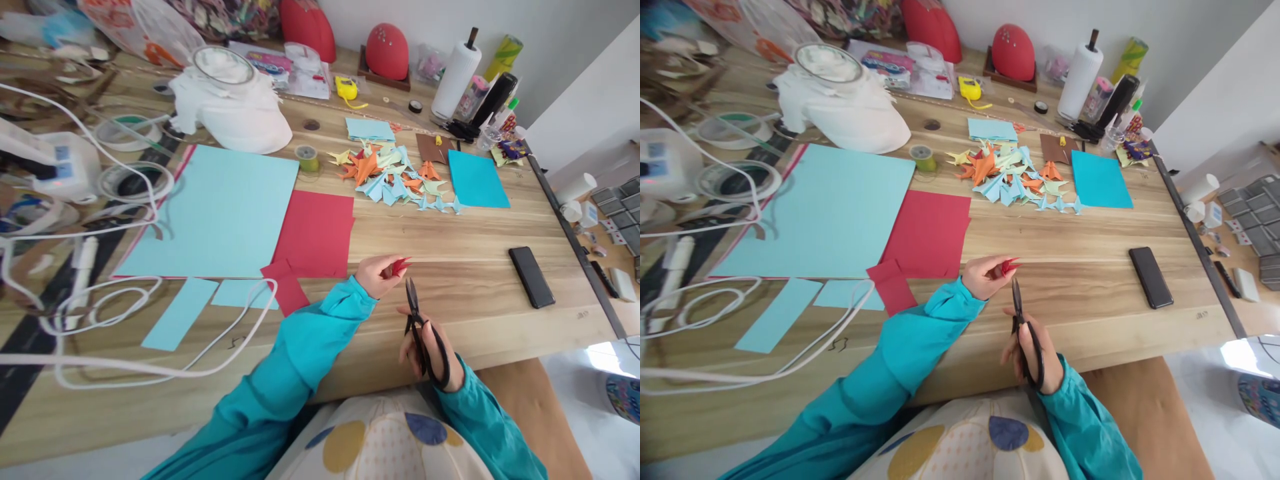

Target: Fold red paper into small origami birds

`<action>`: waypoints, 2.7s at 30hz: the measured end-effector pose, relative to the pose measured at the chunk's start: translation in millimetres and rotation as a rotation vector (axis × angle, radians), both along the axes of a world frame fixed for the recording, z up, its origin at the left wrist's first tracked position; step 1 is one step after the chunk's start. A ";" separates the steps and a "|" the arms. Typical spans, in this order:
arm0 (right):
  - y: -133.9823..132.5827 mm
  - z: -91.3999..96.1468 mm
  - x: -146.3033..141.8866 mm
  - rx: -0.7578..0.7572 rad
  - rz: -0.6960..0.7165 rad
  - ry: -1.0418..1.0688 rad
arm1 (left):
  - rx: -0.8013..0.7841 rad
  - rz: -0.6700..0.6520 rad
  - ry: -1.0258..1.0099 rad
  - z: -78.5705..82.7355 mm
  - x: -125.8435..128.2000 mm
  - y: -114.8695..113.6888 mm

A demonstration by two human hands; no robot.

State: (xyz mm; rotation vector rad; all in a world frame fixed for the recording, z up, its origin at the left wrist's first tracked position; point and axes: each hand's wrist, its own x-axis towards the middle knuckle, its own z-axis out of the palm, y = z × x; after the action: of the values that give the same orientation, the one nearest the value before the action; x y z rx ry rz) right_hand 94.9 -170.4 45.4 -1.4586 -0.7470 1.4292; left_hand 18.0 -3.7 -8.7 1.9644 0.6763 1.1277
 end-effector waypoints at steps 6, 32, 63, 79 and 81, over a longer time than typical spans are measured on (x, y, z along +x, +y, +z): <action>4.4 4.1 2.4 -0.026 0.052 -0.007 | -0.009 -0.015 0.002 -4.6 1.2 0.5; 5.7 14.3 5.8 -0.144 0.061 -0.156 | 0.426 -0.098 0.089 -13.3 -0.5 7.6; 6.6 7.9 5.2 -0.168 0.008 -0.232 | 0.531 -0.077 0.254 -12.1 -6.2 7.0; 7.5 5.3 6.0 -0.233 0.002 -0.268 | 0.438 -0.111 0.217 -12.8 -4.8 5.5; 7.7 4.2 6.1 -0.234 0.007 -0.270 | 0.441 -0.129 0.207 -11.4 -5.5 5.7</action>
State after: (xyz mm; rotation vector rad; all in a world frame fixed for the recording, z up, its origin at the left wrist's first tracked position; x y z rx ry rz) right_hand 101.0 -162.7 49.5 -1.8573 -0.7683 1.3752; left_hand 12.5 2.0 -20.2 2.4864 0.4190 1.0686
